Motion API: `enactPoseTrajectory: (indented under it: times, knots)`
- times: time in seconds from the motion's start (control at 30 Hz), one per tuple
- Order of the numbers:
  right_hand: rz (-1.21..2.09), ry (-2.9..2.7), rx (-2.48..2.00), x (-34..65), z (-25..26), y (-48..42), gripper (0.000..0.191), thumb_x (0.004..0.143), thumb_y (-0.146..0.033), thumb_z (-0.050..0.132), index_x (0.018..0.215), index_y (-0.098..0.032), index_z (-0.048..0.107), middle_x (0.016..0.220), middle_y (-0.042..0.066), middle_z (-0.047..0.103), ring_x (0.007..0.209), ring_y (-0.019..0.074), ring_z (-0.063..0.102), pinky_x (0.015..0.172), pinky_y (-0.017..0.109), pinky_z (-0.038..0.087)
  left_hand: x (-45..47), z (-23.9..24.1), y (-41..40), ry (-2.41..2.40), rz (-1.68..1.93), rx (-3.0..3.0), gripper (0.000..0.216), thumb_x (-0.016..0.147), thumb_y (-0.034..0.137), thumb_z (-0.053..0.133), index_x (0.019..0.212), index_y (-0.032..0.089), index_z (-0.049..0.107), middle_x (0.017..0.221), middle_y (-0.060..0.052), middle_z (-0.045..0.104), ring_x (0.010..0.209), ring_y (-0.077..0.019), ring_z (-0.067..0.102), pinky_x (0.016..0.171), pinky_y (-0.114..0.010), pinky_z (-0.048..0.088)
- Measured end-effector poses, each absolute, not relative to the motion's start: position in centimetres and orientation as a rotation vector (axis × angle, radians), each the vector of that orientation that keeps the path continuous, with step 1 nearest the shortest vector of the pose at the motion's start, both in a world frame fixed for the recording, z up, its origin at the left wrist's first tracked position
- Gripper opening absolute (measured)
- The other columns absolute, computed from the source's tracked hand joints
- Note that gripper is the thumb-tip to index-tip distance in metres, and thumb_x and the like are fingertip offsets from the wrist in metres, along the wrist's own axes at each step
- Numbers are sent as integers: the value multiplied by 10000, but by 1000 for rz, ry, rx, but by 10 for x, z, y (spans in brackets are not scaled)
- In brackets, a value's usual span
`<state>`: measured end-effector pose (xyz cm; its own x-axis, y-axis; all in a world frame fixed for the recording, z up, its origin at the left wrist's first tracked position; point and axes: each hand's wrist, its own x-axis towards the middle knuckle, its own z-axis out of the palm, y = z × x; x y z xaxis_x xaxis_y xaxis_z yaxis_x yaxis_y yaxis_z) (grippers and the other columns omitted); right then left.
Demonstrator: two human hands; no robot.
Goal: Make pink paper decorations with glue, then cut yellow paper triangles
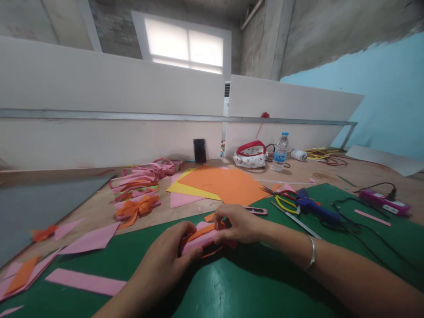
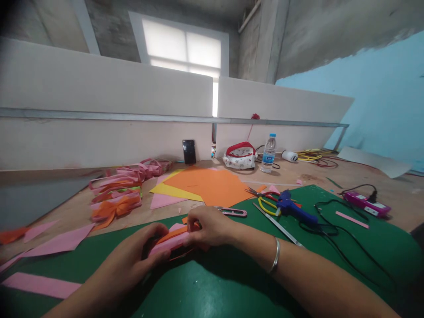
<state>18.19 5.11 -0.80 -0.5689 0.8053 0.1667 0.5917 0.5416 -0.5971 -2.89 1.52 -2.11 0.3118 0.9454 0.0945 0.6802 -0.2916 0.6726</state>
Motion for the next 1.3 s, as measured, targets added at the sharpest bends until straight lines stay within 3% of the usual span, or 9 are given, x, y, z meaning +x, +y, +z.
enactPoseTrajectory:
  times: [0.27,0.43,0.67,0.9,1.07,1.2,1.3]
  knots:
    - [684,-2197,-1025,179,-3,46,358,637,-241,798,938,-159,623,932,23,630,860,159,579,766,270,450,-30,-14,14,1276,1027,1684,372,672,409,668,967,221,542,952,-30,661,875,-237,644,722,-301,500]
    - [780,-2117,-986,176,-3,40,560,590,-281,821,1099,-181,611,1053,43,625,941,197,580,802,302,461,-28,-13,13,1227,1174,1603,394,642,319,694,983,203,535,920,-23,651,851,-228,654,682,-293,520]
    - [739,-2037,-949,174,-3,39,406,655,-257,771,1041,-172,677,974,36,686,870,197,607,790,298,460,-27,-16,11,1274,1329,1619,460,694,328,680,1101,198,512,1126,-86,602,1116,-261,560,940,-395,450]
    - [903,-2054,-866,171,-7,41,515,644,-211,781,1139,-181,640,1075,52,653,978,218,593,839,304,469,-19,-17,-2,1277,1556,1699,577,704,271,651,1232,283,417,1136,-26,611,1105,-212,579,945,-353,454]
    - [854,-2079,-789,167,-11,39,407,658,-111,733,1053,-187,672,965,23,656,879,180,587,754,259,468,-17,-15,-11,1337,1631,1762,501,692,251,659,1168,286,509,1143,-25,633,1023,-226,614,890,-368,472]
    - [666,-2142,-832,163,-10,34,222,714,-155,692,935,-151,676,870,23,646,778,160,555,700,255,432,-21,-14,-9,1375,1611,1792,442,700,251,654,1125,257,532,1108,-33,647,998,-223,614,884,-373,466]
    - [592,-2185,-870,161,-8,31,246,702,-181,706,940,-151,655,868,20,636,766,157,540,702,257,415,-23,-13,-6,1387,1562,1822,434,703,264,650,1120,238,527,1080,-45,654,964,-225,623,864,-381,479]
